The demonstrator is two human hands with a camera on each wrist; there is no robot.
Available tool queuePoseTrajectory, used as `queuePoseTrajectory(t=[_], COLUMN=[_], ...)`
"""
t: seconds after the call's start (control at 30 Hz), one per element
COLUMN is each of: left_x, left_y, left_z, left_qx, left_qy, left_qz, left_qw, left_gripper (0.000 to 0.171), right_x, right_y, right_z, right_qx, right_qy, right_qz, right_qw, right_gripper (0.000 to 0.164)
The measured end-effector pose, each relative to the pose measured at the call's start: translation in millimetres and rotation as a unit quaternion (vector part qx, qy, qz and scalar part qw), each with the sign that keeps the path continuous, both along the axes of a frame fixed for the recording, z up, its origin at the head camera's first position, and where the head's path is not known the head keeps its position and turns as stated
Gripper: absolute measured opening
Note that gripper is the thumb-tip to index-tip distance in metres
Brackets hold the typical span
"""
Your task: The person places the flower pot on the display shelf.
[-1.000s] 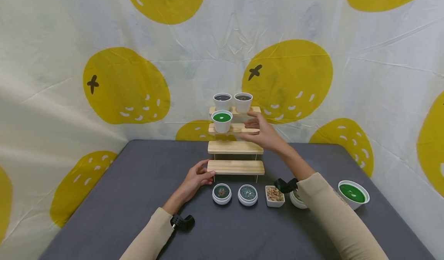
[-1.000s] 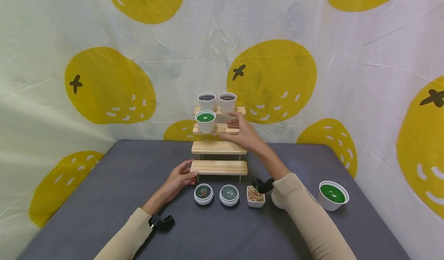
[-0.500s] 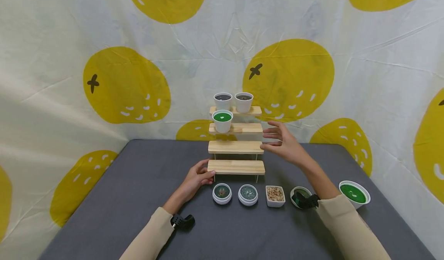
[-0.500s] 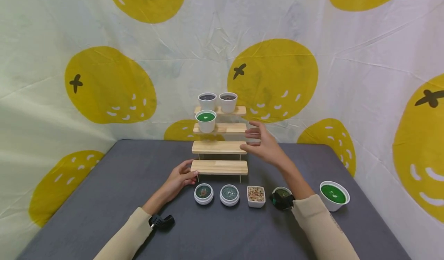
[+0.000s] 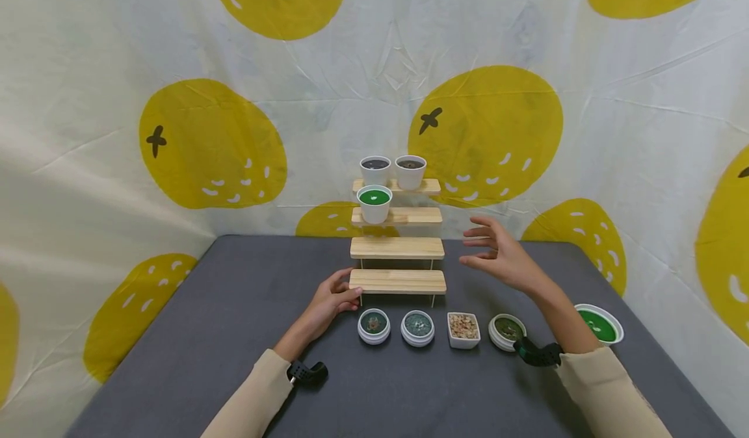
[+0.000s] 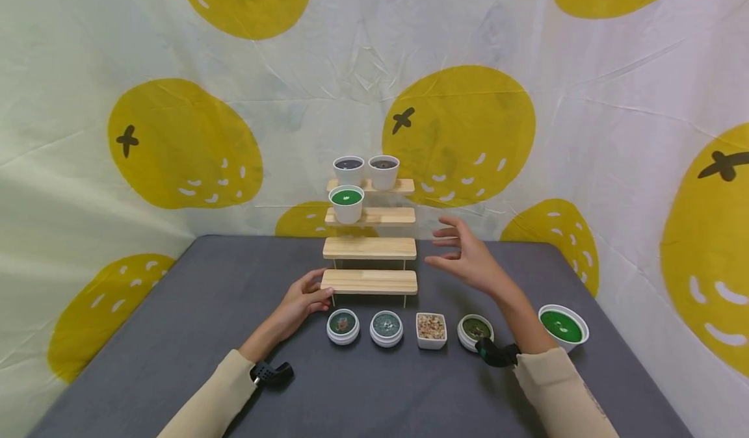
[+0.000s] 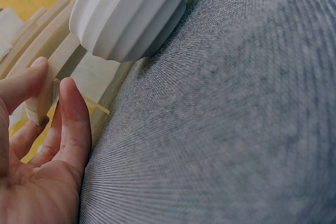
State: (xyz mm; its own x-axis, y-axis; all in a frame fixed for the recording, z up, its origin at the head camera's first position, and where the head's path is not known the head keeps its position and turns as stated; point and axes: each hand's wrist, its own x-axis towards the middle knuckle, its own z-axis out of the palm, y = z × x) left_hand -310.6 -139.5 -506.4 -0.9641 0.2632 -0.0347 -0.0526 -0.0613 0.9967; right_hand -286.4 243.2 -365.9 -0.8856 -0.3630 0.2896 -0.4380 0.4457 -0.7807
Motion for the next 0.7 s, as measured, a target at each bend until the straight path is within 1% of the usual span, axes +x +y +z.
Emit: queuePoseTrajectory(t=[0.3, 0.5, 0.7], left_x=[-0.4, -0.9, -0.1], left_y=[1.4, 1.5, 1.0], left_z=[0.3, -0.1, -0.1], left_qx=[-0.003, -0.003, -0.003], left_qy=[0.001, 0.003, 0.004], left_qz=[-0.001, 0.000, 0.002], left_qw=[1.0000, 1.0000, 1.0000], left_gripper=[0.072, 0.072, 0.072], right_x=[13.0, 17.5, 19.6], right_y=[21.1, 37.4, 54.0], right_z=[-4.7, -9.3, -13.1], right_qx=[0.022, 0.046, 0.065], right_qy=[-0.002, 0.002, -0.004], right_qz=[0.005, 0.009, 0.009], right_qw=[1.000, 0.999, 0.998], right_gripper=[0.078, 0.074, 0.071])
